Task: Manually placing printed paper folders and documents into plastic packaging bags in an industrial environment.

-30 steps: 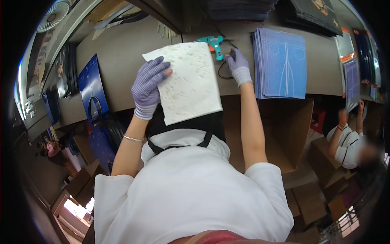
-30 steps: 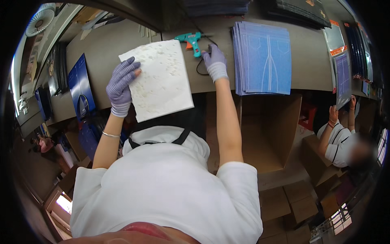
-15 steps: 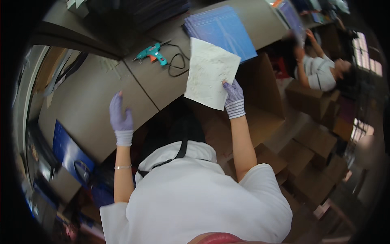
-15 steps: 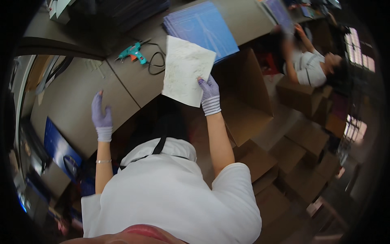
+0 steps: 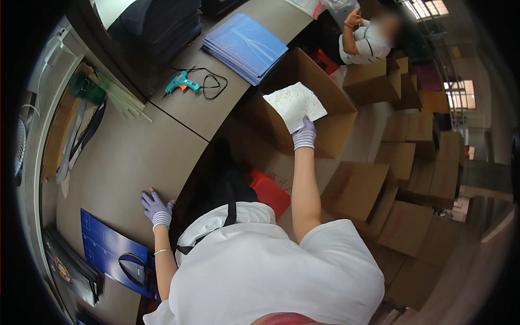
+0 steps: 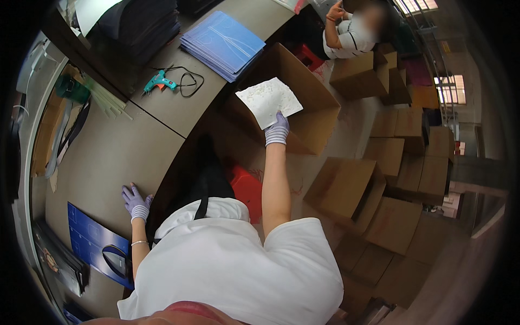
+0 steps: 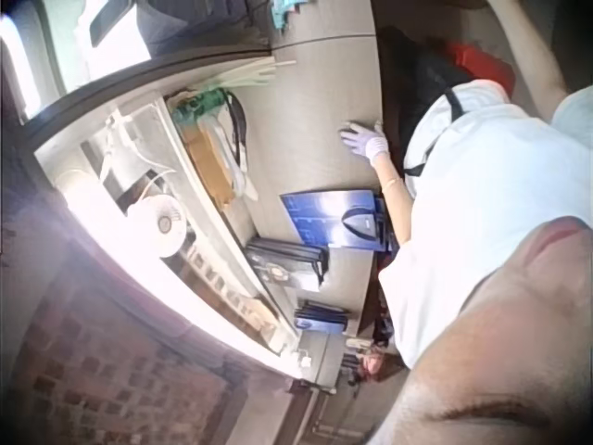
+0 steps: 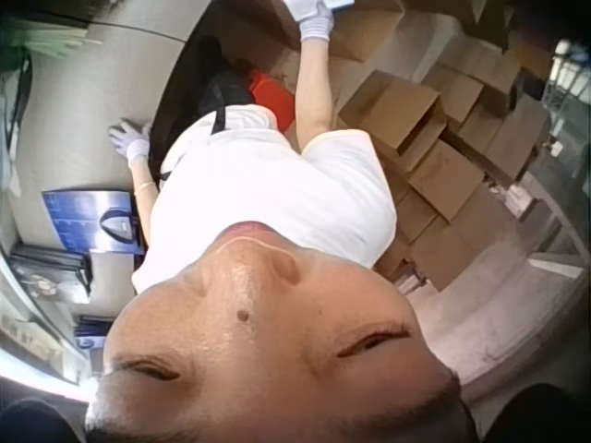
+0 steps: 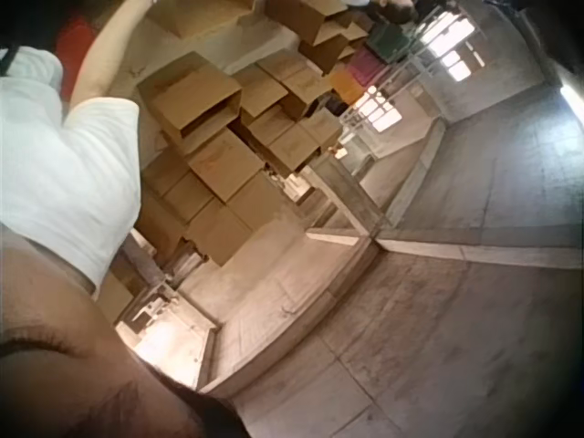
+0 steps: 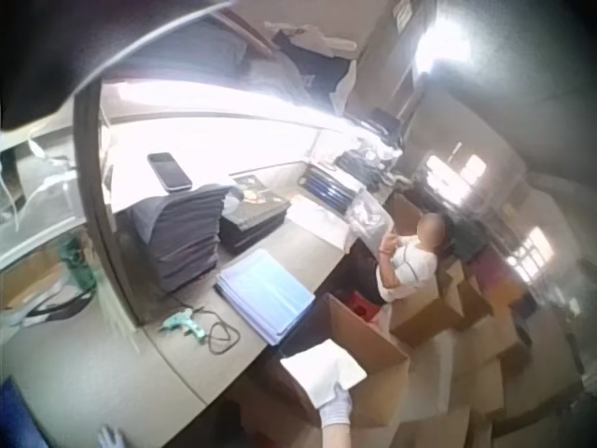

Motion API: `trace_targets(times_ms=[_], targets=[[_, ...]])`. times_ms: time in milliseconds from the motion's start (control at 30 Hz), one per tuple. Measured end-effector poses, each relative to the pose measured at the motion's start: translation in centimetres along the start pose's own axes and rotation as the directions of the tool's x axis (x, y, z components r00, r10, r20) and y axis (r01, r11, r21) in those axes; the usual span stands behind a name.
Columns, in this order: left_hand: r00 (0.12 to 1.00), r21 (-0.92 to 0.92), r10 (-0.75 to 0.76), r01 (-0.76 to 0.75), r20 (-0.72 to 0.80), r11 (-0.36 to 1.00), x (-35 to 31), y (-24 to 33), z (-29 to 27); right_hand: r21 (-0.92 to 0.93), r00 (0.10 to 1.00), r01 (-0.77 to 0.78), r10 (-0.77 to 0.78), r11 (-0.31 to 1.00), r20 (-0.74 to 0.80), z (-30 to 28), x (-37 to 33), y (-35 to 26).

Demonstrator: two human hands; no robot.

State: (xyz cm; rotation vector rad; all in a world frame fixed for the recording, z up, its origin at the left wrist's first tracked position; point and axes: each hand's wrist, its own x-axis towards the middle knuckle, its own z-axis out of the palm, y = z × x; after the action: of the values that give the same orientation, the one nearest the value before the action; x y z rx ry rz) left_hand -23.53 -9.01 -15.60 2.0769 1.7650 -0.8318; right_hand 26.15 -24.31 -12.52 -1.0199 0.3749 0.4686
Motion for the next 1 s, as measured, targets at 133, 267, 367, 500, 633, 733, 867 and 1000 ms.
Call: trace_targets(times_ms=[133, 267, 367, 500, 633, 733, 867, 1000], targets=[[0.995, 0.042, 0.024, -0.020, -0.094, 0.999, -0.2, 0.8, -0.6, 0.027, 0.999, 0.043, -0.042, 0.999, -0.006, -0.8, -0.2, -0.5], [0.995, 0.081, 0.011, -0.003, -0.096, 0.997, 0.0, 1.2, -0.7, 0.054, 1.000, 0.003, -0.004, 0.999, 0.021, -1.2, 1.2, -1.1], [0.996, 0.073, -0.024, 0.031, -0.088, 0.997, -0.5, 1.8, -1.1, 0.035, 1.000, 0.006, -0.005, 0.999, -0.030, -1.6, 3.3, -1.2], [0.987, 0.067, -0.156, 0.154, 0.036, 0.986, 0.2, 2.6, -1.0, -0.045, 0.999, -0.048, 0.048, 0.998, -0.008, -3.6, 6.8, -1.9], [0.925, -0.066, -0.297, 0.320, 0.237, 0.945, 3.4, 5.1, -3.4, -0.023, 0.978, -0.205, 0.204, 0.979, -0.029, -5.9, 11.4, -3.0], [0.976, -0.212, -0.127, 0.164, 0.176, 0.963, 7.9, 0.8, 1.2, -0.260, 0.910, -0.328, 0.378, 0.908, 0.173, -4.4, 12.1, -3.7], [0.989, -0.654, 0.142, -0.137, -0.045, 0.744, 9.9, 7.6, -1.3, -0.266, 0.757, -0.532, 0.593, 0.804, 0.276, -1.7, 12.4, -6.0], [0.952, -0.889, 0.303, -0.100, 0.045, 0.447, 5.5, 23.6, -9.5, -0.492, 0.672, -0.522, 0.691, 0.697, 0.267, -4.0, 14.6, -6.5]])
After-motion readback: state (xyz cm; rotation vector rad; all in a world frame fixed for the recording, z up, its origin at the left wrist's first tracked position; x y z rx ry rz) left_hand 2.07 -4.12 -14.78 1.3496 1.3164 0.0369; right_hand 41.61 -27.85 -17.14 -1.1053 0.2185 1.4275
